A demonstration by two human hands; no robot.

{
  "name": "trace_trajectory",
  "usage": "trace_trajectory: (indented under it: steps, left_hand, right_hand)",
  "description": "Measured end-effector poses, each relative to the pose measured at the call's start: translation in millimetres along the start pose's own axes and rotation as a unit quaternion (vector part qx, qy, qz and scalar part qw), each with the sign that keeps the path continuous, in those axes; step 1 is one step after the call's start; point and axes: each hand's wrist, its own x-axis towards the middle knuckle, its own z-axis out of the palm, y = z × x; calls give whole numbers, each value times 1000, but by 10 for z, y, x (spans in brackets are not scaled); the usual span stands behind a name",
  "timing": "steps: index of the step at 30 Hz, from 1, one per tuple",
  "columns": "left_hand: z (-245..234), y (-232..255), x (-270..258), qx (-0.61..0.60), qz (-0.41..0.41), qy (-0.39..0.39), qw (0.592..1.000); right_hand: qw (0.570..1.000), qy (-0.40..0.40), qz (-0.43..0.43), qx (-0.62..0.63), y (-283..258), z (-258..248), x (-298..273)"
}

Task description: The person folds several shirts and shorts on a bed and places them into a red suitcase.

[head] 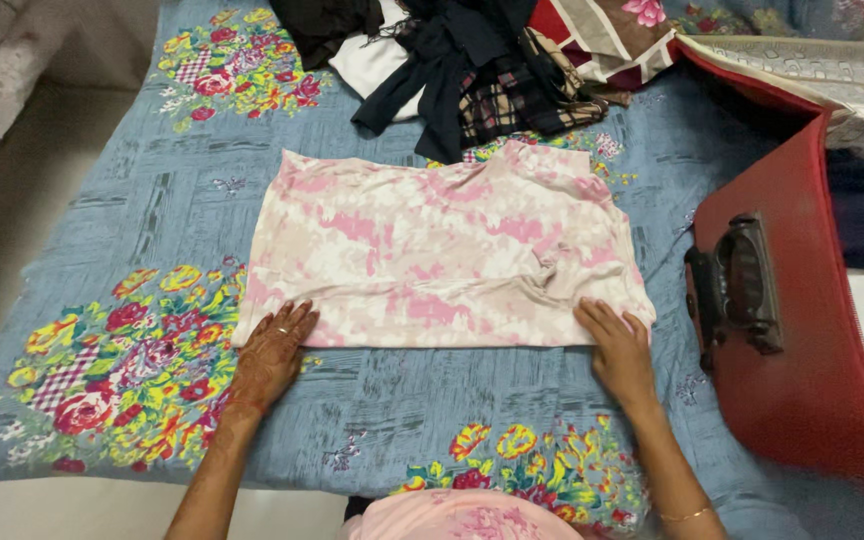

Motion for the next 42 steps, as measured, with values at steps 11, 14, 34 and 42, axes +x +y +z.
trace_trajectory:
  steps: [11, 14, 34, 42]
  left_hand:
    - [-253, -89, -243, -6, 31, 14, 999]
    - [-350, -45, -512, -20, 18, -16, 1000]
    - [33, 103, 1277, -42, -31, 58, 997]
    - [430, -350, 2036, 7, -121, 105, 987]
  right_hand:
    - [999, -20, -10, -46, 251, -328, -132]
    - [998, -62, -4, -25, 172, -500, -382]
    - [986, 33, 28, 163, 365, -94, 1054]
    - [990, 102, -6, 97, 690, 288, 2180]
